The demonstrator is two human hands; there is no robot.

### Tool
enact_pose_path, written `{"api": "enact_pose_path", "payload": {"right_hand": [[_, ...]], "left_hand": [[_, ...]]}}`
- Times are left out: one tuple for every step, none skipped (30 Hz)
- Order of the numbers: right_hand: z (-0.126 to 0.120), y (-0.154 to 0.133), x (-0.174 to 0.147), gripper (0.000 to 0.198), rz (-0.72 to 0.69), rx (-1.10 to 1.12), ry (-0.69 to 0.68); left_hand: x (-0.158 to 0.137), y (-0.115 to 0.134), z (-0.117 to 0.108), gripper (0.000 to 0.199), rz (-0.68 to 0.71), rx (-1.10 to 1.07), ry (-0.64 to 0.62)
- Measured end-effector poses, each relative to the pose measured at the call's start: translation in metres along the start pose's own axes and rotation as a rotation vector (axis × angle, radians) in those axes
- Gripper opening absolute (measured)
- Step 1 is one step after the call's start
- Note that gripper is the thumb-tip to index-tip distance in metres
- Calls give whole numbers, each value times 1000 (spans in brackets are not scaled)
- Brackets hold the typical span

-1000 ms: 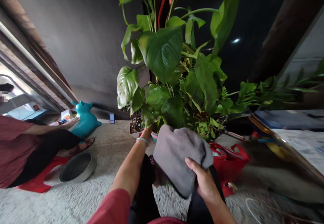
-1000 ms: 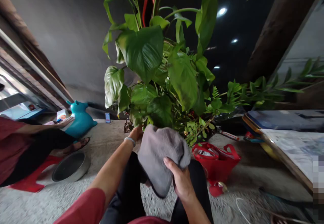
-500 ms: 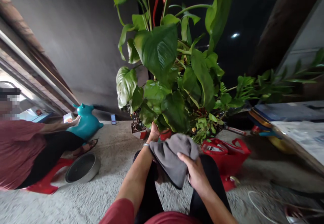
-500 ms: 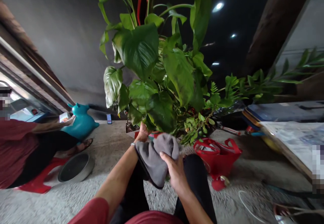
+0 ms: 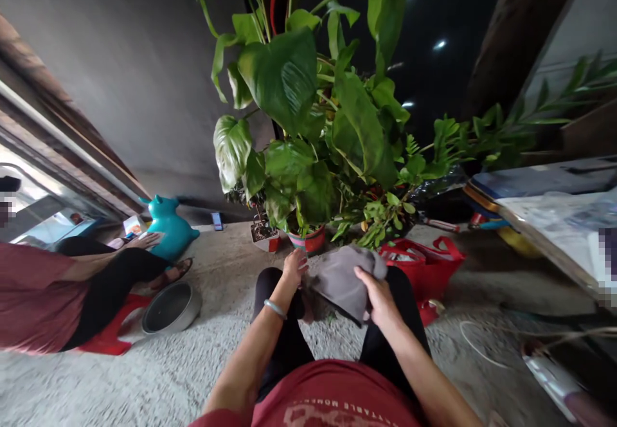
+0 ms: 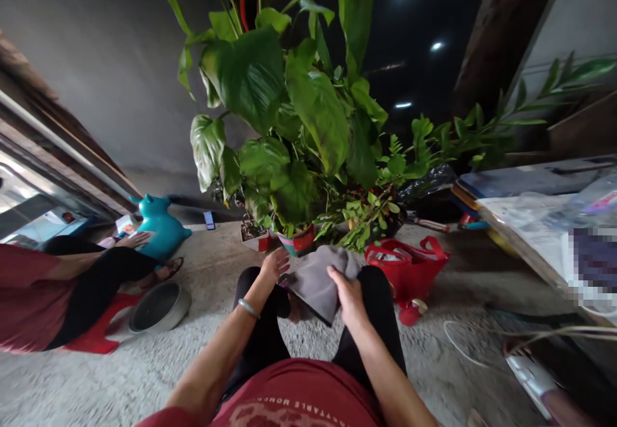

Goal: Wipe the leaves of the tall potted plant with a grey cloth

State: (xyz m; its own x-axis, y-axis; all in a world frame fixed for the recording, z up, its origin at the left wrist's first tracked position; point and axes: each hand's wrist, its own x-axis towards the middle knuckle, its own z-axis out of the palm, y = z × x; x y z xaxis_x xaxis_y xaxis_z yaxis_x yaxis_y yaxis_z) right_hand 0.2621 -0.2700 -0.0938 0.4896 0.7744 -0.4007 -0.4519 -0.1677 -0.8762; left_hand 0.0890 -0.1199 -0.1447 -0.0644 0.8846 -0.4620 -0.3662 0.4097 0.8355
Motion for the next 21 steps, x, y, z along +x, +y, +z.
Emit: {"api": "enact_pose_path", "payload": {"right_hand": [[-13,-5,-1,39,-15,-36,42],[-23,-12,-1,39,-43,-98,80],[-30,-21,-1,37,-77,-170,106],[-34,-29,-2,35,-123,-241,101],[-35,-37,-3,33,-173,-301,70],[-34,-44,-5,31,-214,-341,17],[-32,-50,-6,31,-240,-355,-56],[-30,-54,-8,33,-258,-354,-146],[-28,-57,-10,34,-271,-345,-248],[-26,-59,-12,35,-266,-318,-344],[-25,-60,-13,36,-247,-277,-416],[-25,-60,-14,36,-228,-237,-465],[-24,-59,-14,36,-214,-208,-482],[-24,-58,-14,36,-210,-197,-471],[-24,-56,-13,34,-213,-209,-451],[-25,-54,-11,32,-219,-231,-428],[-26,-52,-7,32,-222,-251,-413],[-29,-51,-1,34,-213,-261,-405],[-34,-49,6,37,-193,-253,-393],[-39,-47,16,40,-166,-235,-372],[-46,-45,27,42,-142,-204,-332]], "left_hand": [[-9,-5,-6,30,-13,39,55],[-19,-7,-10,32,2,69,60],[-31,-8,-11,36,48,87,8],[-44,-7,-9,41,116,98,-90],[-56,-4,-5,47,182,114,-205],[-68,0,1,56,233,136,-320],[-79,4,8,64,258,160,-429],[-88,8,14,70,253,177,-531],[-96,10,20,74,217,181,-626],[-103,11,25,75,155,170,-710],[-107,10,29,74,83,150,-774],[-110,7,31,74,14,127,-807],[-112,2,31,73,-42,109,-808],[-112,-3,31,70,-79,99,-782],[-111,-10,30,67,-96,94,-736],[-109,-16,27,64,-100,89,-677],[-106,-22,24,61,-97,81,-607],[-102,-27,21,58,-92,71,-530],[-98,-31,17,57,-87,63,-451],[-94,-33,13,57,-83,61,-375],[-89,-33,11,57,-77,64,-305]]}}
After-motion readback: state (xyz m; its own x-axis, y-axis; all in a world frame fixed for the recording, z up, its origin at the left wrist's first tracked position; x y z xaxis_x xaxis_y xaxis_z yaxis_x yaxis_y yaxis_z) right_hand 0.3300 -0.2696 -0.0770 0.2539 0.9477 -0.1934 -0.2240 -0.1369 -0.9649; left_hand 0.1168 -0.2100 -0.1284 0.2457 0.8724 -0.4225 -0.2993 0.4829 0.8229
